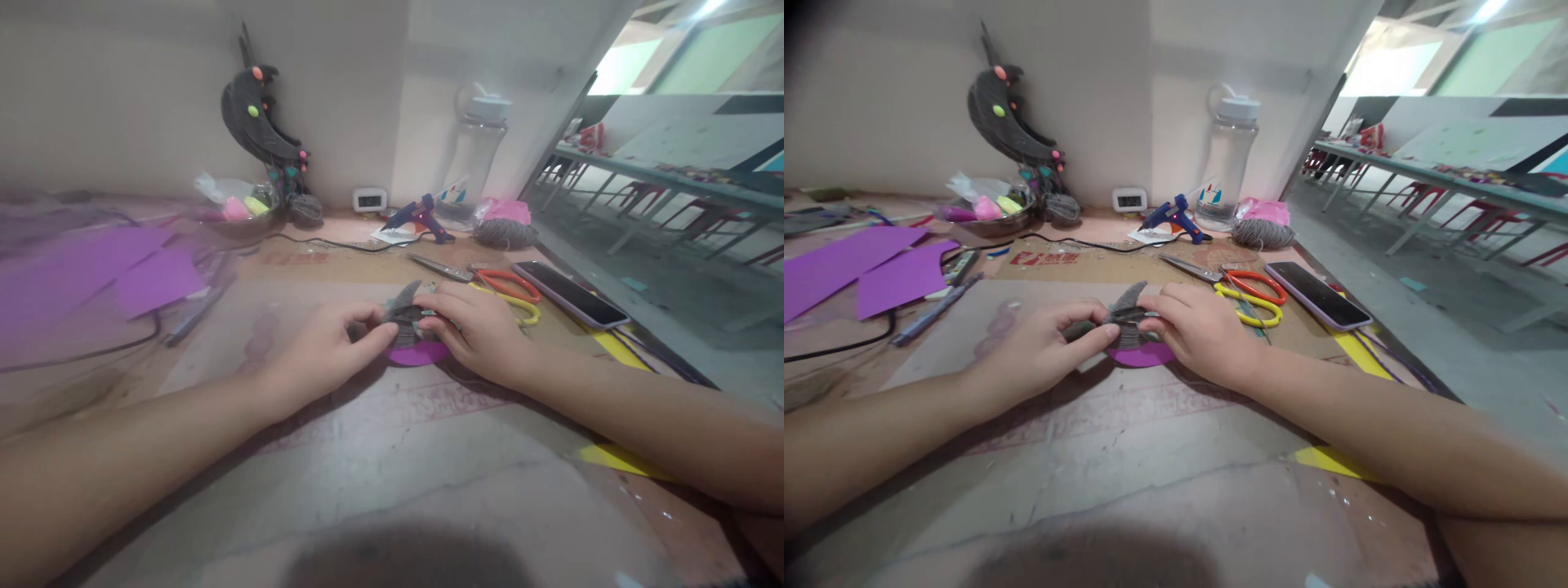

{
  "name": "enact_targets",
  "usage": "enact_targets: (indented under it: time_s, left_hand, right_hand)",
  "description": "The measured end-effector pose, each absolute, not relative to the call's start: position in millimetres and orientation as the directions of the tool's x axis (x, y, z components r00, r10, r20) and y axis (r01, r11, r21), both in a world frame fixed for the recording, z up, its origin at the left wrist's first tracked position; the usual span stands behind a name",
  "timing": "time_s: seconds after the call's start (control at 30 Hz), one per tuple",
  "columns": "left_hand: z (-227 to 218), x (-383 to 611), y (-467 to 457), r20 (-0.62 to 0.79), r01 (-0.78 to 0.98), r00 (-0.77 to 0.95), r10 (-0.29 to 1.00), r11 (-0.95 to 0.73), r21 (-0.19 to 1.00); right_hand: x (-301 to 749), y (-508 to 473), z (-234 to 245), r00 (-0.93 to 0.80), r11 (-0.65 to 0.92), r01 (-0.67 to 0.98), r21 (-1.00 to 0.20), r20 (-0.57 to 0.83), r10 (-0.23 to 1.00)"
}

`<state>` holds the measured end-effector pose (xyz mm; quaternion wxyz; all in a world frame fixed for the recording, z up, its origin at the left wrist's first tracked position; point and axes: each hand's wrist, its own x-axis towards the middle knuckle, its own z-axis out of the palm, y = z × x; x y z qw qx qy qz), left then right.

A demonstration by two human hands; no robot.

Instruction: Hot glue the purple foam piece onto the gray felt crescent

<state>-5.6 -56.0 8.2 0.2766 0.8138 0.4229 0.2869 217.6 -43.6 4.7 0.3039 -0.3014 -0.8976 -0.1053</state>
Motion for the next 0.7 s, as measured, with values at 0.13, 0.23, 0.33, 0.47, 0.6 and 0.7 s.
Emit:
enact_targets:
  time_s: [0.13, 0.23, 0.33, 0.47, 0.6, 0.7]
  left_hand:
    - [6.8, -6.2, -55.8, 0.260, 0.544, 0.481, 0.837, -0.518, 0.661]
    - [6.6, -6.1, -55.2, 0.257, 0.550, 0.484, 0.836, -0.520, 0.653]
    - [7.1, -5.6, -54.6, 0.246, 0.551, 0.486, 0.838, -0.513, 0.659]
    - [8.6, -5.2, -55.6, 0.247, 0.542, 0.490, 0.836, -0.514, 0.665]
    - [10.9, -4.4, -57.7, 0.211, 0.548, 0.485, 0.849, -0.483, 0.683]
    - [11.4, -3.6, -57.7, 0.174, 0.538, 0.482, 0.859, -0.447, 0.715]
  right_hand:
    - [218.3, -43.1, 4.0, -0.634, 0.793, 0.609, 0.003, 0.603, 0.485]
    - [219.2, -42.5, 3.2, -0.636, 0.795, 0.606, -0.008, 0.595, 0.491]
    - [219.9, -42.0, 2.7, -0.635, 0.801, 0.598, -0.020, 0.597, 0.490]
    - [219.7, -41.0, 2.1, -0.631, 0.808, 0.588, -0.042, 0.602, 0.490]
    - [219.3, -39.8, 2.2, -0.620, 0.804, 0.589, -0.083, 0.592, 0.515]
    - [219.8, -38.5, 2.0, -0.596, 0.784, 0.601, -0.154, 0.568, 0.568]
